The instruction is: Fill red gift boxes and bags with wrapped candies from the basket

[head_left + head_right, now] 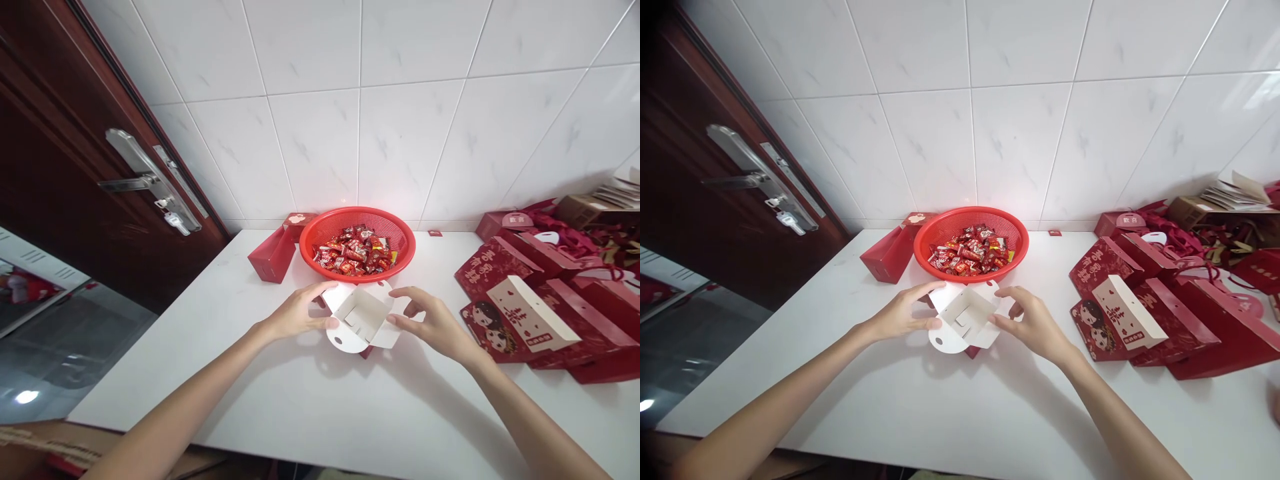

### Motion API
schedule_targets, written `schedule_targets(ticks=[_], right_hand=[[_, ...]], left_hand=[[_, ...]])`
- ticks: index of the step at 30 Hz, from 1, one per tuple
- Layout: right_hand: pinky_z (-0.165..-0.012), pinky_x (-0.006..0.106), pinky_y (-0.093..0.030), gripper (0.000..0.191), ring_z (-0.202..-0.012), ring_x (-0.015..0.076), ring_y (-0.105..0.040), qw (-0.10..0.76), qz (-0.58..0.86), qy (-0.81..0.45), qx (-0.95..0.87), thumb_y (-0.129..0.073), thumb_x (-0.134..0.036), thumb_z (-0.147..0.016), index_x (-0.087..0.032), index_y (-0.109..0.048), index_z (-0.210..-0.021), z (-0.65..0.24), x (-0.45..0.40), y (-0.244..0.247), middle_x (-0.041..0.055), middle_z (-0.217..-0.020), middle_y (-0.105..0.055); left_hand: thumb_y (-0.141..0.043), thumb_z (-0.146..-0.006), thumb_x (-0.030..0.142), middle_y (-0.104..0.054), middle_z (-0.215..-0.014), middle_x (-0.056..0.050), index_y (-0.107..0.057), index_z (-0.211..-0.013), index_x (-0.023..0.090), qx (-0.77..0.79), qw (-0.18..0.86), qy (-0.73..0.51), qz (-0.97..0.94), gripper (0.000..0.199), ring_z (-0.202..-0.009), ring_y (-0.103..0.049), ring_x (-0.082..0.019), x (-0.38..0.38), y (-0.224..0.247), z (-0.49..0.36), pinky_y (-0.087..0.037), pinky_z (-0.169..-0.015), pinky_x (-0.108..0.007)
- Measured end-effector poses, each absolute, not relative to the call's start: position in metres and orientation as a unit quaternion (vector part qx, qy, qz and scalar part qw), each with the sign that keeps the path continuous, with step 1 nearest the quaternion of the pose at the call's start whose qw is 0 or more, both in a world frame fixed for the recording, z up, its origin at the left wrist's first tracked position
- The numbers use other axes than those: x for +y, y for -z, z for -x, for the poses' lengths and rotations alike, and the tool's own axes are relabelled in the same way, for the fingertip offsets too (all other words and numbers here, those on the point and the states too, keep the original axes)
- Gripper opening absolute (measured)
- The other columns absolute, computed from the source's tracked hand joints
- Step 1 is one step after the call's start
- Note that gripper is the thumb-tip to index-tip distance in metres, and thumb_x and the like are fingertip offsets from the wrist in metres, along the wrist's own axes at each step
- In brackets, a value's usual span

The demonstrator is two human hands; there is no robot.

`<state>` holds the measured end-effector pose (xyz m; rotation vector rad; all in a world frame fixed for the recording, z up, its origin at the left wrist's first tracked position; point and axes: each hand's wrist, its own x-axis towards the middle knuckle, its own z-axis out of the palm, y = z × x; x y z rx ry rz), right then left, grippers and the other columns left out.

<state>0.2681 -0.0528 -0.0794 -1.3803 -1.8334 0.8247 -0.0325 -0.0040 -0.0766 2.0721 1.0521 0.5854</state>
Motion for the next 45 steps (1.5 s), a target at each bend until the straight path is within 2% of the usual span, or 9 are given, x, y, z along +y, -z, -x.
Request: schedule_targets(ticks=[7,12,17,23,28,32,37,41,45], right_hand=[[-0.068,0.032,-0.054,0.028,-0.067,0.0172,-0.065,0.448,0.504,-0.245,-0.697,-0.064,-0.046,-0.086,-0.021,-0.072,-0.093,-0.272,-0.015,0.044,0.0071,-0.094,-0.075],[-0.066,0.032,-0.054,0.025,-0.070,0.0194,-0.066,0.501,0.458,-0.301,-0.670,-0.067,-0.044,-0.079,-0.019,-0.070,-0.079,-0.268,0.036,0.040,0.0062,-0.081,-0.074],[-0.058,0.030,-0.055,0.022,-0.058,0.0155,-0.062,0.519,0.452,-0.407,-0.600,-0.076,-0.040,-0.070,-0.019,-0.070,-0.074,-0.250,0.083,0.050,0.0037,-0.075,-0.073],[-0.048,0.025,-0.050,0.023,-0.052,0.0129,-0.059,0.519,0.446,-0.440,-0.582,-0.075,-0.039,-0.069,-0.018,-0.068,-0.073,-0.235,0.109,0.066,0.0029,-0.069,-0.070],[-0.052,0.025,-0.051,0.019,-0.055,0.0130,-0.061,0.506,0.443,-0.462,-0.578,-0.073,-0.035,-0.070,-0.017,-0.069,-0.075,-0.239,0.111,0.071,0.0021,-0.068,-0.069],[-0.053,0.026,-0.050,0.014,-0.053,0.0142,-0.060,0.491,0.443,-0.470,-0.584,-0.073,-0.031,-0.070,-0.018,-0.068,-0.072,-0.239,0.112,0.073,-0.0008,-0.057,-0.064],[-0.054,0.026,-0.050,0.012,-0.054,0.0144,-0.060,0.483,0.446,-0.476,-0.584,-0.072,-0.029,-0.071,-0.019,-0.068,-0.074,-0.237,0.113,0.075,-0.0013,-0.059,-0.065],[-0.056,0.027,-0.050,0.009,-0.053,0.0146,-0.061,0.476,0.449,-0.482,-0.582,-0.070,-0.027,-0.073,-0.019,-0.068,-0.075,-0.237,0.113,0.075,-0.0018,-0.058,-0.064],[-0.058,0.027,-0.050,0.008,-0.056,0.0140,-0.061,0.478,0.456,-0.474,-0.582,-0.068,-0.027,-0.074,-0.019,-0.068,-0.075,-0.238,0.113,0.076,-0.0013,-0.062,-0.065]], left_hand=[[-0.068,-0.084,0.053,-0.070,-0.105,-0.005,-0.065,-0.124,0.020,0.420,0.241,-0.276,-0.830,0.051,-0.079,-0.063,-0.017,0.001,0.067,0.035,-0.055,-0.077,-0.030],[-0.060,-0.090,0.040,-0.072,-0.095,-0.006,-0.072,-0.102,0.019,0.409,0.201,-0.334,-0.825,0.027,-0.085,-0.067,-0.018,0.022,0.054,0.032,-0.055,-0.081,-0.030],[-0.061,-0.087,0.028,-0.075,-0.098,-0.005,-0.076,-0.091,0.020,0.406,0.220,-0.255,-0.850,0.018,-0.090,-0.070,-0.020,0.064,0.047,0.014,-0.055,-0.082,-0.030],[-0.067,-0.080,0.026,-0.078,-0.101,-0.004,-0.079,-0.098,0.023,0.407,0.204,-0.121,-0.882,0.022,-0.092,-0.070,-0.022,0.114,0.052,-0.021,-0.051,-0.085,-0.027],[-0.081,-0.058,0.037,-0.074,-0.111,-0.007,-0.073,-0.122,0.031,0.415,0.236,0.047,-0.878,0.064,-0.091,-0.070,-0.029,0.138,0.054,-0.040,-0.052,-0.072,-0.030],[-0.083,-0.046,0.032,-0.069,-0.125,-0.011,-0.072,-0.120,0.030,0.438,0.208,0.105,-0.868,0.074,-0.111,-0.063,-0.038,0.148,0.060,-0.051,-0.053,-0.083,-0.040],[-0.083,-0.043,0.020,-0.072,-0.111,-0.014,-0.074,-0.094,0.023,0.444,0.192,0.070,-0.872,0.052,-0.117,-0.058,-0.045,0.152,0.072,-0.064,-0.044,-0.101,-0.052],[-0.075,-0.048,0.007,-0.072,-0.085,-0.011,-0.068,-0.070,0.020,0.467,0.213,0.021,-0.858,0.027,-0.103,-0.065,-0.044,0.158,0.077,-0.066,-0.044,-0.098,-0.050],[-0.072,-0.052,0.009,-0.069,-0.074,-0.007,-0.065,-0.066,0.021,0.490,0.256,-0.067,-0.831,0.019,-0.095,-0.067,-0.039,0.164,0.075,-0.057,-0.048,-0.090,-0.046]])
